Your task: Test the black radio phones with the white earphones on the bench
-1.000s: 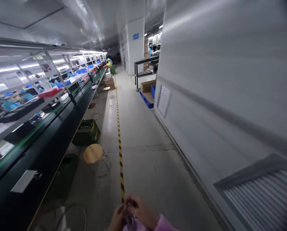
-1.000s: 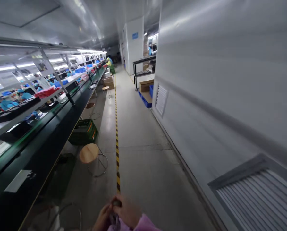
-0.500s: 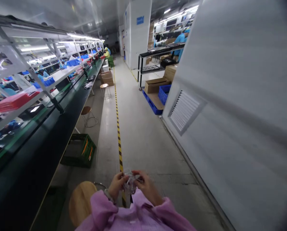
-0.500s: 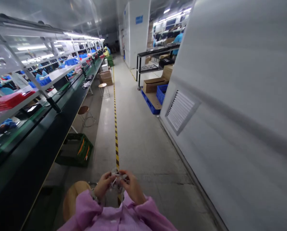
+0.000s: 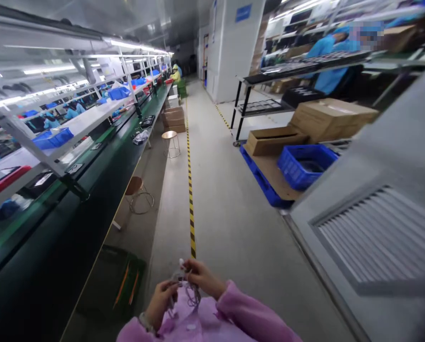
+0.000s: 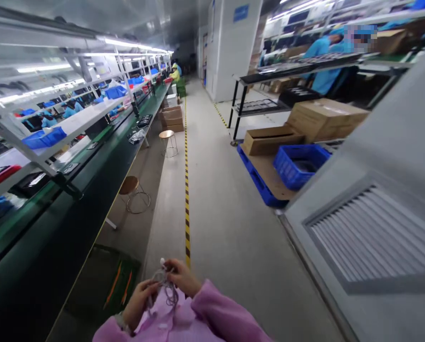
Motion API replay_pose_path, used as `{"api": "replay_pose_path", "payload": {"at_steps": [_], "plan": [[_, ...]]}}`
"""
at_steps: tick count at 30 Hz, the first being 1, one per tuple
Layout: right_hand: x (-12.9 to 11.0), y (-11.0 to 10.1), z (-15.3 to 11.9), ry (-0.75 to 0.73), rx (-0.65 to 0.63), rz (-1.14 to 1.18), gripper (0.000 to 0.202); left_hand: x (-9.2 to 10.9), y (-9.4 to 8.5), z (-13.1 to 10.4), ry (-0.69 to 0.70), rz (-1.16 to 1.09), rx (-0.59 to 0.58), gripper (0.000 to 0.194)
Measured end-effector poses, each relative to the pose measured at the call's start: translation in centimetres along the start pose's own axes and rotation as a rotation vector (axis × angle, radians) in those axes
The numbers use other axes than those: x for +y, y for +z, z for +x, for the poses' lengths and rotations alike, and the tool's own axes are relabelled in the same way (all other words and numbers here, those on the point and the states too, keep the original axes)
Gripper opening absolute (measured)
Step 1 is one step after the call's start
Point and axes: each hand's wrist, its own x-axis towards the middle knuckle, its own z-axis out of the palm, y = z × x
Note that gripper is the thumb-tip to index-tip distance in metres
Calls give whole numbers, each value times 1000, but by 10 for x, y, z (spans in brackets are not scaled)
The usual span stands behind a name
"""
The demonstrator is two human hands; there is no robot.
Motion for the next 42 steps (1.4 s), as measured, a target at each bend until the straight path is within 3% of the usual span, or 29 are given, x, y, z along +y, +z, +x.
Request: {"api": "replay_pose_path", "payload": {"at_steps": [2,4,8,11,13,17,20,22,25,31,36,42], "plan": [[-22,-3,73,11,-45,-2,20,38,-20,43,67,-71,146,54],[-40,-13,143,17,-57,21,20,83,-35,91,113,-141,254,56],[-88,-52,272,52,14,156,30,199,-39,200,107,-277,328,50],[-138,-94,350,58,134,298,35,307,-23,286,48,-390,281,34],[-173,-127,396,32,225,386,38,381,-10,342,2,-458,185,21],[-232,-201,492,-32,371,544,40,517,11,454,-64,-587,-60,36],[-275,-253,580,-78,414,634,41,601,17,534,-17,-717,-135,46],[-311,-279,646,-80,404,668,39,649,14,584,41,-823,-111,51],[-375,-303,752,-34,346,692,31,714,4,648,107,-960,-39,52],[-497,-314,957,67,73,662,19,829,-15,749,198,-1088,130,45],[-555,-318,1097,111,-101,638,17,918,-29,857,244,-1134,292,48],[-610,-350,1231,151,-44,670,16,1053,-35,981,200,-1118,404,46]]}}
